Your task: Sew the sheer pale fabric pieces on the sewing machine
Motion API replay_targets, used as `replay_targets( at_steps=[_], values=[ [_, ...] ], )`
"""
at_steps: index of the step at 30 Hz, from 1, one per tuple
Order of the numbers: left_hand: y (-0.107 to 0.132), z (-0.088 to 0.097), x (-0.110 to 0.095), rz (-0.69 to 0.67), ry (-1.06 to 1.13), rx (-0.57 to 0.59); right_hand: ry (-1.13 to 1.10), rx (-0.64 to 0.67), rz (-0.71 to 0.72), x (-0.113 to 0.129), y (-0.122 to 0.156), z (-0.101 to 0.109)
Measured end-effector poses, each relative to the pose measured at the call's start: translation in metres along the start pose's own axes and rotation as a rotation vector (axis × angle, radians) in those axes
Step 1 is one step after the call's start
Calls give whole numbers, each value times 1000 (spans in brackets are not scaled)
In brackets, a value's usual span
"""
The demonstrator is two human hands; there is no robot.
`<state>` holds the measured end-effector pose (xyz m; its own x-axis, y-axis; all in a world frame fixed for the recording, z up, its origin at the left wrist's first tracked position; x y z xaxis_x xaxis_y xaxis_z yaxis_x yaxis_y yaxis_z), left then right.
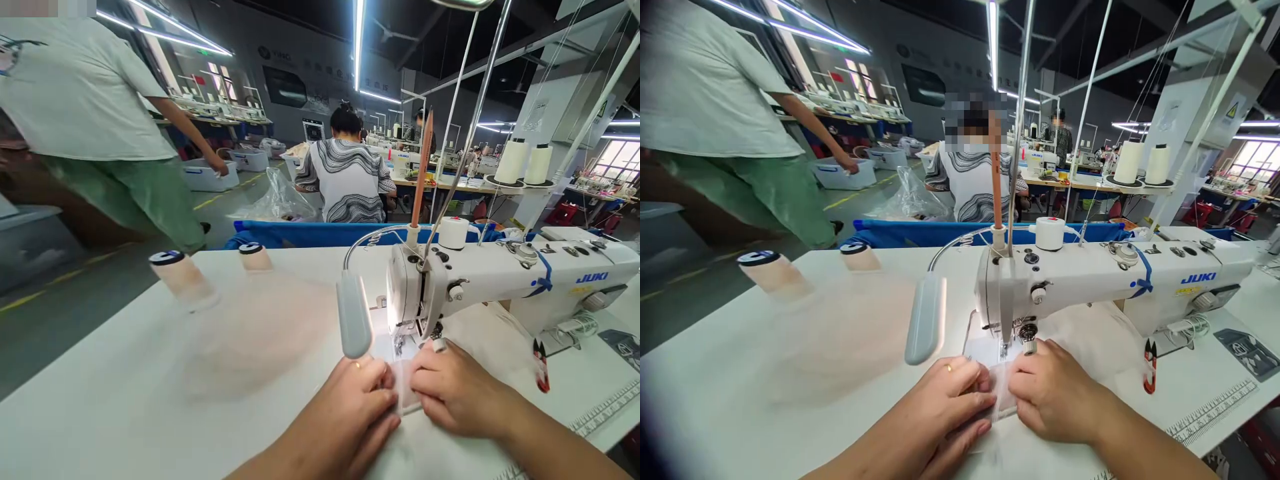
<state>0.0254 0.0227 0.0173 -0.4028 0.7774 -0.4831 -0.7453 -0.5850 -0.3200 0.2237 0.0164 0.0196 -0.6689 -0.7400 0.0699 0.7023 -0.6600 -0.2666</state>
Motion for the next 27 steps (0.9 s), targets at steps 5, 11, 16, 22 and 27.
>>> replay_targets(
  at_steps=[5,11,16,22,27],
  values=[
    [2,-11,1,-112,25,-100,-9,20,-17,0,1,0],
    [2,-15,0,-140,-51,-135,-3,10,-26,-2,2,-1],
    [1,-13,4,-88,-47,-147,-9,5,-26,-2,3,-1],
    [3,-24,13,-95,-72,-187,-3,-3,-27,-2,4,-2],
    [3,-24,12,-124,-139,-240,9,-21,-40,-4,3,-4]
  ],
)
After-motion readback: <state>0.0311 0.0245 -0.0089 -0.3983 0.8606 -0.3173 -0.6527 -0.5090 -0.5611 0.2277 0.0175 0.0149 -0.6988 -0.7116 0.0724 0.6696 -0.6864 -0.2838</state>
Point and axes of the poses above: each hand's wrist, its own y-axis away from the middle knuckle, its own z-axis out of the back of the hand, x = y × z, the point moved 4 cm from there along -y, towards the middle knuckle, and after that the axes turned 6 degrees about y, right-handed, at the moved point
